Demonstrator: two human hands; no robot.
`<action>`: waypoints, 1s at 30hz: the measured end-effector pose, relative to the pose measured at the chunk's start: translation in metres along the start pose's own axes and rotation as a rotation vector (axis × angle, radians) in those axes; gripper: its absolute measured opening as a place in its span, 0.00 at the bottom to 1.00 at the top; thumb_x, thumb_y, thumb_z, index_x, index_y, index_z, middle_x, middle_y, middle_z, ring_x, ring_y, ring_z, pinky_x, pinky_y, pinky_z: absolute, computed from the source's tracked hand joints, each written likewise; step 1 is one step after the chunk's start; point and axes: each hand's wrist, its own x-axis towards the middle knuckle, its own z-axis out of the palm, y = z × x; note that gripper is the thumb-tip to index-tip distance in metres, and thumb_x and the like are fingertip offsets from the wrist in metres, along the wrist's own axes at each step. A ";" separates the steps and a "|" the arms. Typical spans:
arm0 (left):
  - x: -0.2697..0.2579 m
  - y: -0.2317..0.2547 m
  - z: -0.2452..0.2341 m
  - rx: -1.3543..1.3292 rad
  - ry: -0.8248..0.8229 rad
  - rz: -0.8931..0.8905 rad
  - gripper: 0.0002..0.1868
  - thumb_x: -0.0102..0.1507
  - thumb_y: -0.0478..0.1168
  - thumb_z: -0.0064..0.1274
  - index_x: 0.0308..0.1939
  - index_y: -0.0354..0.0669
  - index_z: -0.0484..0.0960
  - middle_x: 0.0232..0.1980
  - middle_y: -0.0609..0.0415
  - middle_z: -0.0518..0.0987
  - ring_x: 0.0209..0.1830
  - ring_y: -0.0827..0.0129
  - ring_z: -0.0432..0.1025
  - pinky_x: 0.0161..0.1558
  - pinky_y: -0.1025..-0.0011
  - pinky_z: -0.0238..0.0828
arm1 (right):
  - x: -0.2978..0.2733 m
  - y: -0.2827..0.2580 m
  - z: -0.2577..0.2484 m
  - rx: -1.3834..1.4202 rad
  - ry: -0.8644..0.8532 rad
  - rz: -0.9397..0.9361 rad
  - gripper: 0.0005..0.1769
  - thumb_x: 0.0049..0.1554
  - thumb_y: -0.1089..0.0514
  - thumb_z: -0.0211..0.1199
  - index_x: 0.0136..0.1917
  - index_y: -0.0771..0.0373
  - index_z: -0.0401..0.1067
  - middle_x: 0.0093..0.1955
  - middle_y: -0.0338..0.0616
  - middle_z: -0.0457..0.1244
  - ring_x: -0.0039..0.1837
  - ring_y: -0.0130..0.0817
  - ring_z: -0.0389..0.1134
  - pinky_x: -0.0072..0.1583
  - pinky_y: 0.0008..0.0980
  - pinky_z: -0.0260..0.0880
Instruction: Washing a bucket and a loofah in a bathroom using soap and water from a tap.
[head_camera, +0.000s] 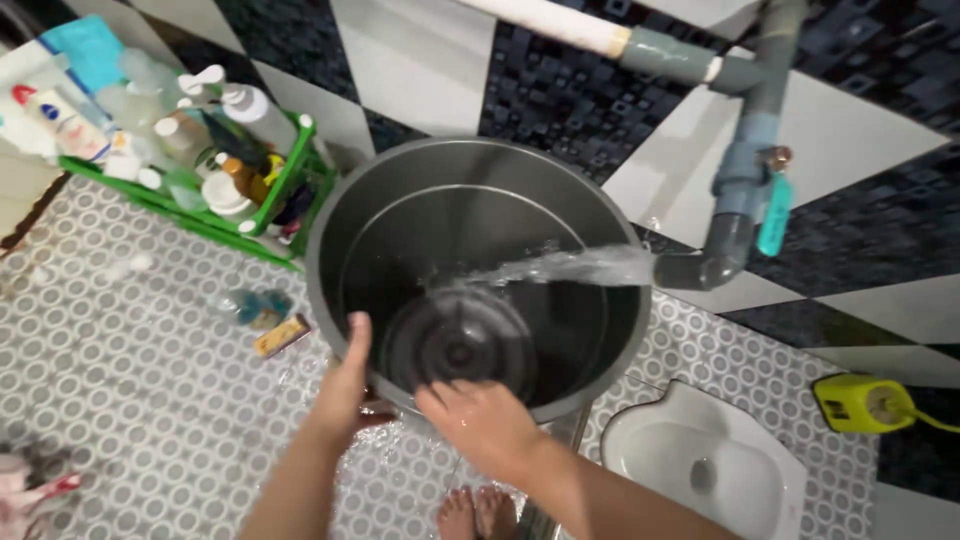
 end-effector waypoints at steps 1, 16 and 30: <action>0.016 -0.023 -0.004 -0.006 0.002 -0.006 0.41 0.61 0.73 0.37 0.66 0.51 0.73 0.58 0.48 0.80 0.51 0.52 0.76 0.49 0.50 0.75 | -0.003 -0.001 0.002 0.003 -0.007 -0.004 0.21 0.50 0.61 0.60 0.57 0.65 0.66 0.45 0.43 0.63 0.47 0.39 0.70 0.45 0.37 0.71; 0.073 -0.172 0.019 -0.389 0.145 0.319 0.32 0.49 0.29 0.50 0.58 0.49 0.70 0.38 0.57 0.77 0.33 0.72 0.72 0.33 0.71 0.71 | -0.096 -0.009 0.070 -0.086 -0.175 -0.070 0.15 0.54 0.54 0.59 0.56 0.54 0.71 0.48 0.33 0.62 0.51 0.32 0.67 0.49 0.35 0.66; 0.076 -0.210 0.013 -0.306 0.111 0.096 0.32 0.53 0.31 0.52 0.62 0.45 0.66 0.34 0.51 0.76 0.25 0.64 0.70 0.20 0.67 0.64 | -0.114 -0.003 0.103 0.021 -0.328 0.009 0.19 0.54 0.55 0.59 0.59 0.57 0.70 0.51 0.39 0.63 0.57 0.41 0.65 0.51 0.43 0.66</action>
